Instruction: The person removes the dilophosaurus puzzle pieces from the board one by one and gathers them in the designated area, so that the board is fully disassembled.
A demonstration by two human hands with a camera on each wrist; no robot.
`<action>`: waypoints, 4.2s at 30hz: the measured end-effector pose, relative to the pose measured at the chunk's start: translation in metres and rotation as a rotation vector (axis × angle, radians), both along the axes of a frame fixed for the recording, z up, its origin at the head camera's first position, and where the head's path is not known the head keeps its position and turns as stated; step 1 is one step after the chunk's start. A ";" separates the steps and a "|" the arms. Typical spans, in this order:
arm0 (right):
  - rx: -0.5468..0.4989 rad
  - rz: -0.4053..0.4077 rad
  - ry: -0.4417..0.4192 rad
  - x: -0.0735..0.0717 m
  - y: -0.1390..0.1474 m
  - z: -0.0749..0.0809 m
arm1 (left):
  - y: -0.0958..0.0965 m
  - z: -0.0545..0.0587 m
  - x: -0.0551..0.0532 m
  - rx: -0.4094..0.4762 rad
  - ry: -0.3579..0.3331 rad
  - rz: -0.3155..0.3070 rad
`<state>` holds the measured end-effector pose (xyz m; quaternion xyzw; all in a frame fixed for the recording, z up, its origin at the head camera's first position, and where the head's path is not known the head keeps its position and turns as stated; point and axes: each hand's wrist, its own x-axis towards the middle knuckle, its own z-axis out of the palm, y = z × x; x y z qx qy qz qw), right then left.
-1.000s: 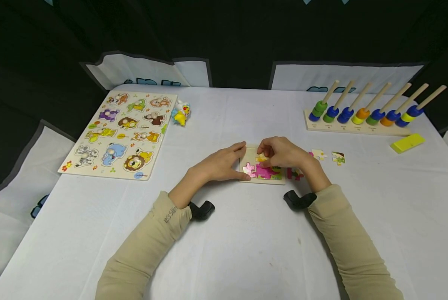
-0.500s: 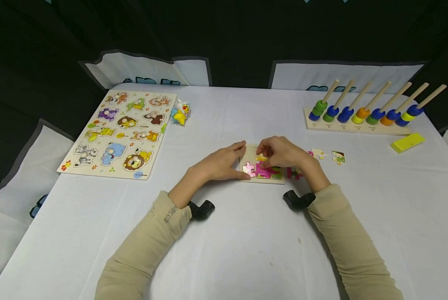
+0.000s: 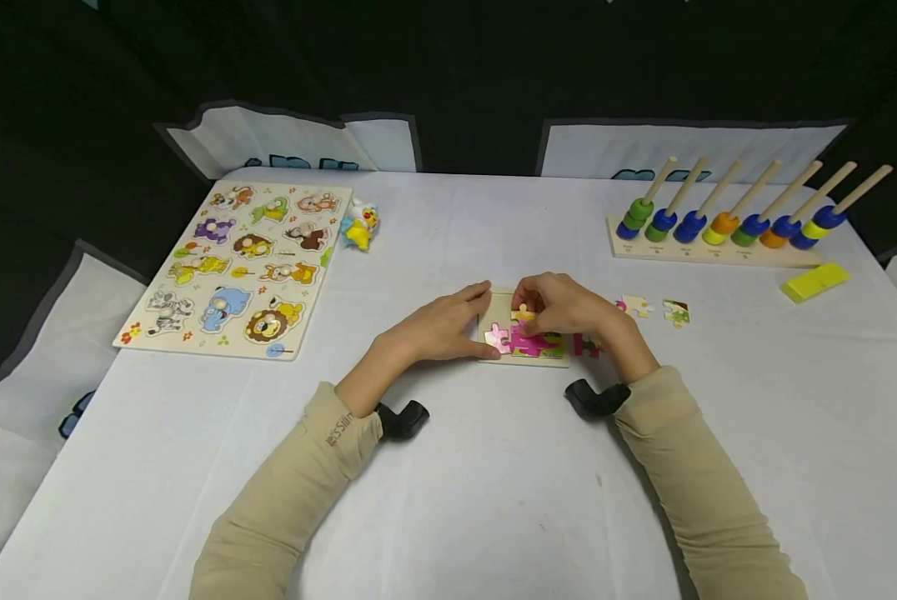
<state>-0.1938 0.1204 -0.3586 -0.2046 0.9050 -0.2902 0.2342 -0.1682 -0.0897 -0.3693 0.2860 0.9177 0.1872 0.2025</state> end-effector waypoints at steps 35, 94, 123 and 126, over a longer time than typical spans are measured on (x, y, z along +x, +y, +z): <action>0.025 -0.019 0.084 0.000 0.000 0.003 | 0.001 -0.001 -0.001 0.005 0.009 0.003; -0.201 0.128 -0.059 0.001 0.010 0.010 | 0.000 -0.002 -0.002 0.008 -0.003 0.013; 0.057 0.164 0.221 0.010 -0.007 0.010 | 0.000 0.001 0.000 0.000 0.001 0.010; 0.046 0.175 0.229 0.010 -0.007 0.009 | 0.000 0.001 0.000 0.001 -0.002 0.012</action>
